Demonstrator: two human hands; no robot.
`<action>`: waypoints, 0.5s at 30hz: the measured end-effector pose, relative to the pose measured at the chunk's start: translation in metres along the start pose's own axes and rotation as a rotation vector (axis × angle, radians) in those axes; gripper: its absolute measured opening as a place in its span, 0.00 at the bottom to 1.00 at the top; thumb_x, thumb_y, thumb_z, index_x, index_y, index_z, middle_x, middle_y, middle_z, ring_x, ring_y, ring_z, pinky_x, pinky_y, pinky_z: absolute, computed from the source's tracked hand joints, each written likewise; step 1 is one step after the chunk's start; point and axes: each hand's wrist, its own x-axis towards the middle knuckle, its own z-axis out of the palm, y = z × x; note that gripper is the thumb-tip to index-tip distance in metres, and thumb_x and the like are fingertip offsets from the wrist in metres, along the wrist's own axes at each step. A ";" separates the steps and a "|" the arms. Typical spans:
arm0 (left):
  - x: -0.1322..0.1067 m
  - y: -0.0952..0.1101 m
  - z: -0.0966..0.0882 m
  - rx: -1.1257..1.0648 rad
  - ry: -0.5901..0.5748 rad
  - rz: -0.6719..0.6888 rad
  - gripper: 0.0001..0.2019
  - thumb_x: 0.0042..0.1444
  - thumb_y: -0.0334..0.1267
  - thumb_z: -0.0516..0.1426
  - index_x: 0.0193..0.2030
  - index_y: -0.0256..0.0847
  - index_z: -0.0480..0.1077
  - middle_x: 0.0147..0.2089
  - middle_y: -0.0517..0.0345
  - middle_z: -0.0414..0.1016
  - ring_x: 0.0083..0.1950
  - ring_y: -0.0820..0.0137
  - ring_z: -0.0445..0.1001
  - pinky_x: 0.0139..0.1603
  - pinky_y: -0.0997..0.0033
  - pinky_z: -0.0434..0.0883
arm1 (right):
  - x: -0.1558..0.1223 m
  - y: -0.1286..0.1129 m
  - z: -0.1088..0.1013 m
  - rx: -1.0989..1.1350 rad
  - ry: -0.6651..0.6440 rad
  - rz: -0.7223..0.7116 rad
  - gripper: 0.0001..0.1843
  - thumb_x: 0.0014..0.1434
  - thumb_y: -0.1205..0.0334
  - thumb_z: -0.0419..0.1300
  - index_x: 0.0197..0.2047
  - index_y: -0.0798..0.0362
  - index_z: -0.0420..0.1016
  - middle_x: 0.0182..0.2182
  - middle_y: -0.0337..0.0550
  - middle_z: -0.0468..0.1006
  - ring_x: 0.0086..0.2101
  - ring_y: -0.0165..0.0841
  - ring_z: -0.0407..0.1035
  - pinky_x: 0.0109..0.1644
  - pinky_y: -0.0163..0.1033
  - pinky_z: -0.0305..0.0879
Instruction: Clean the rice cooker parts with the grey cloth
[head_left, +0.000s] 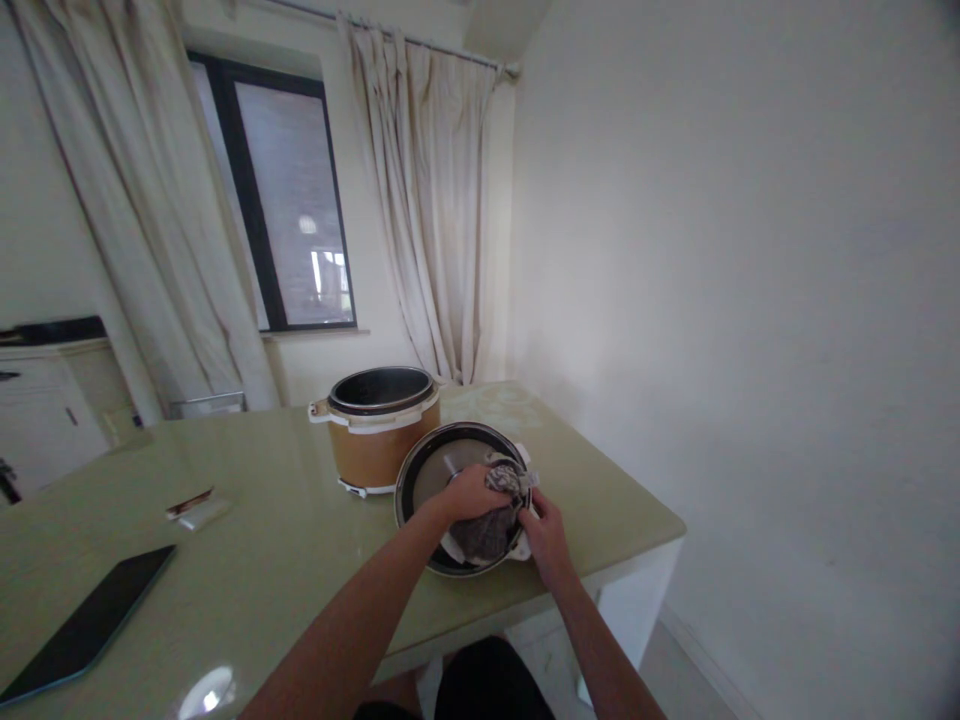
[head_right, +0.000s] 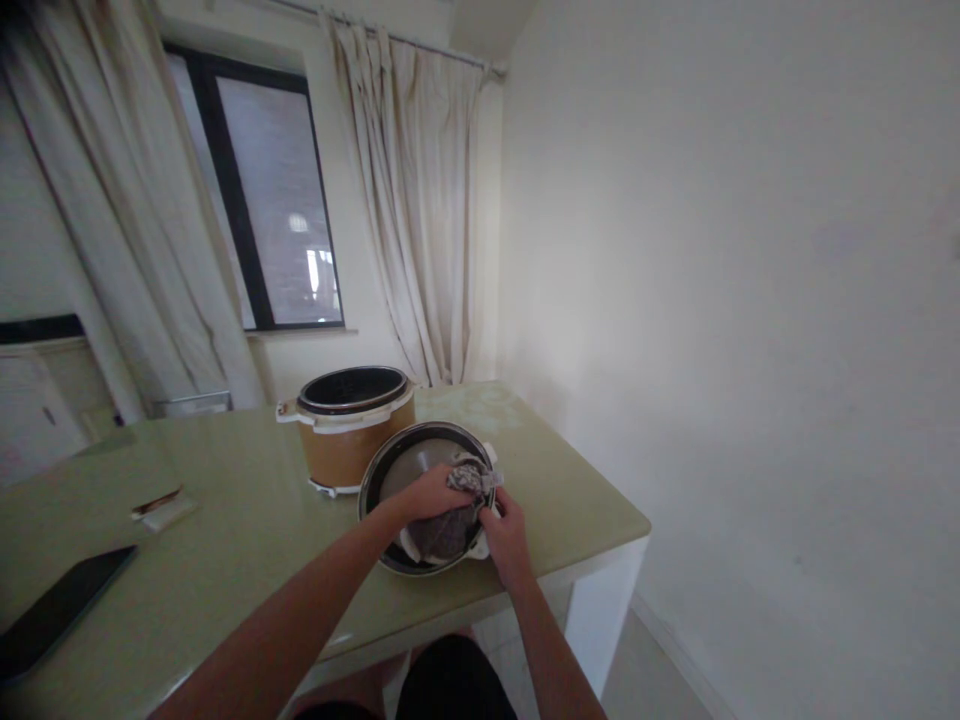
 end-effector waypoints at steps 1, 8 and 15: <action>-0.003 -0.002 -0.003 -0.015 -0.043 0.016 0.16 0.55 0.41 0.61 0.48 0.40 0.81 0.48 0.53 0.85 0.52 0.59 0.81 0.57 0.62 0.76 | 0.000 0.001 0.000 0.002 -0.006 0.001 0.22 0.48 0.58 0.59 0.44 0.54 0.86 0.43 0.49 0.87 0.46 0.49 0.79 0.56 0.50 0.73; -0.023 -0.004 -0.020 0.283 -0.305 -0.025 0.25 0.42 0.40 0.69 0.50 0.43 0.81 0.53 0.52 0.85 0.53 0.56 0.82 0.57 0.62 0.77 | -0.002 -0.005 0.002 0.029 0.006 -0.009 0.28 0.48 0.59 0.60 0.52 0.54 0.84 0.51 0.50 0.85 0.52 0.49 0.78 0.62 0.51 0.70; -0.040 -0.008 -0.048 0.661 -0.242 -0.310 0.30 0.38 0.42 0.71 0.53 0.44 0.80 0.56 0.42 0.82 0.58 0.44 0.79 0.55 0.51 0.78 | -0.004 -0.010 0.002 0.071 0.009 0.054 0.31 0.45 0.60 0.60 0.54 0.56 0.84 0.53 0.51 0.85 0.53 0.49 0.78 0.63 0.52 0.70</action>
